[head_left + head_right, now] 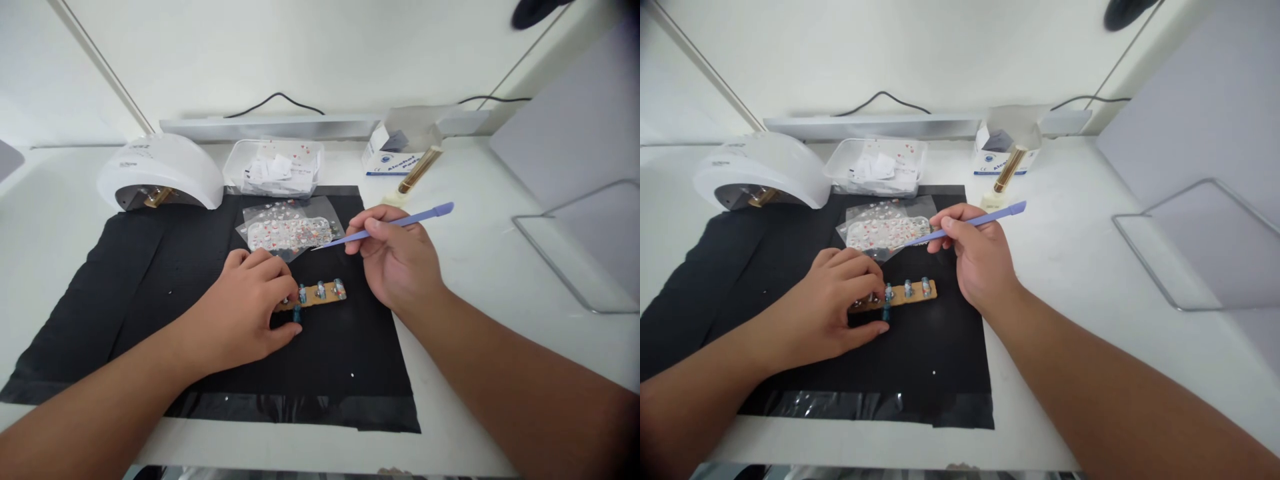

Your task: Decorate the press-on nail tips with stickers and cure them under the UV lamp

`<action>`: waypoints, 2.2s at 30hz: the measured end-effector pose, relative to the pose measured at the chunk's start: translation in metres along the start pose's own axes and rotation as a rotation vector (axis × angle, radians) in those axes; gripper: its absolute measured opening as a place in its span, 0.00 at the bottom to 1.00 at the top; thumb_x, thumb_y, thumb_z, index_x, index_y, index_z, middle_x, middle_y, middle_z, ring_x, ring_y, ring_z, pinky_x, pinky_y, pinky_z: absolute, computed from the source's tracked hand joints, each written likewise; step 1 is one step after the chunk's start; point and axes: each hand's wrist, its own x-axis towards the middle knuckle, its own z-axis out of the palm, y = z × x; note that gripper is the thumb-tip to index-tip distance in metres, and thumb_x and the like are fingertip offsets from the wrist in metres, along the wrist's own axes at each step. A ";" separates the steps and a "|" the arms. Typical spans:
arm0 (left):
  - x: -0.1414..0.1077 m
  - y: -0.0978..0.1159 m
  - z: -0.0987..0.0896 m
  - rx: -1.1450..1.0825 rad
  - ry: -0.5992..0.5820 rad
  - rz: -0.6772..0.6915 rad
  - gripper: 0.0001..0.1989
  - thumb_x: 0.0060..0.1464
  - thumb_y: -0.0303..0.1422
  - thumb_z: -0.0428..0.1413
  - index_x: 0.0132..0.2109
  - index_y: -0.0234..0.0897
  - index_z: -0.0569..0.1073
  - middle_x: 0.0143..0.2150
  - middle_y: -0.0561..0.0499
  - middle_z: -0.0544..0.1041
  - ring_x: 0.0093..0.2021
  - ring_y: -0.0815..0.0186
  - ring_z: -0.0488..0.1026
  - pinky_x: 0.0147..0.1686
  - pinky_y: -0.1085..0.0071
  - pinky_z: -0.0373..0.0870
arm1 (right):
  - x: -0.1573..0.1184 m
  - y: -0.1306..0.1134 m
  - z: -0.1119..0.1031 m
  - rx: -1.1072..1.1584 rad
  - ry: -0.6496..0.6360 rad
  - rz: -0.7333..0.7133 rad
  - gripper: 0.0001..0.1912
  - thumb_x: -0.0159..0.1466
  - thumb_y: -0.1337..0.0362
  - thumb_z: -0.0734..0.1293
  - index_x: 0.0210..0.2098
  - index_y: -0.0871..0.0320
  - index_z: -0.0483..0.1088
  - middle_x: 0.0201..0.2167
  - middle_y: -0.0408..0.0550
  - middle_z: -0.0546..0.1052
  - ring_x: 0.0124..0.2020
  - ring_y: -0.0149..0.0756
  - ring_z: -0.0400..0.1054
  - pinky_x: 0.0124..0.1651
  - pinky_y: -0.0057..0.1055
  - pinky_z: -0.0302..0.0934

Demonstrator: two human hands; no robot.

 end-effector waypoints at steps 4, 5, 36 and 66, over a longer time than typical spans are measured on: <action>0.001 0.003 0.003 -0.047 0.027 -0.044 0.04 0.53 0.33 0.58 0.34 0.37 0.72 0.38 0.49 0.75 0.42 0.58 0.67 0.43 0.57 0.55 | 0.000 0.000 0.000 -0.015 -0.005 -0.001 0.04 0.55 0.66 0.66 0.25 0.54 0.73 0.20 0.39 0.72 0.20 0.27 0.66 0.26 0.29 0.60; 0.001 0.003 0.004 -0.063 0.035 -0.053 0.03 0.54 0.32 0.58 0.34 0.37 0.72 0.38 0.49 0.75 0.42 0.58 0.67 0.44 0.57 0.55 | 0.001 0.000 0.000 -0.012 -0.002 0.001 0.04 0.55 0.66 0.66 0.25 0.54 0.73 0.20 0.39 0.72 0.20 0.27 0.66 0.26 0.29 0.60; -0.005 -0.006 -0.013 -0.532 0.450 0.210 0.07 0.55 0.22 0.58 0.38 0.39 0.76 0.33 0.51 0.73 0.33 0.69 0.71 0.32 0.71 0.69 | -0.029 -0.012 0.009 -0.505 -0.508 -0.474 0.07 0.69 0.61 0.60 0.34 0.51 0.66 0.35 0.46 0.80 0.38 0.37 0.69 0.44 0.40 0.61; -0.003 -0.017 -0.006 -0.769 0.328 0.190 0.09 0.59 0.25 0.57 0.44 0.40 0.78 0.37 0.49 0.75 0.40 0.67 0.72 0.41 0.69 0.70 | -0.034 -0.020 0.015 -0.686 -0.420 -0.925 0.21 0.55 0.65 0.75 0.29 0.52 0.56 0.35 0.43 0.83 0.36 0.36 0.68 0.41 0.39 0.65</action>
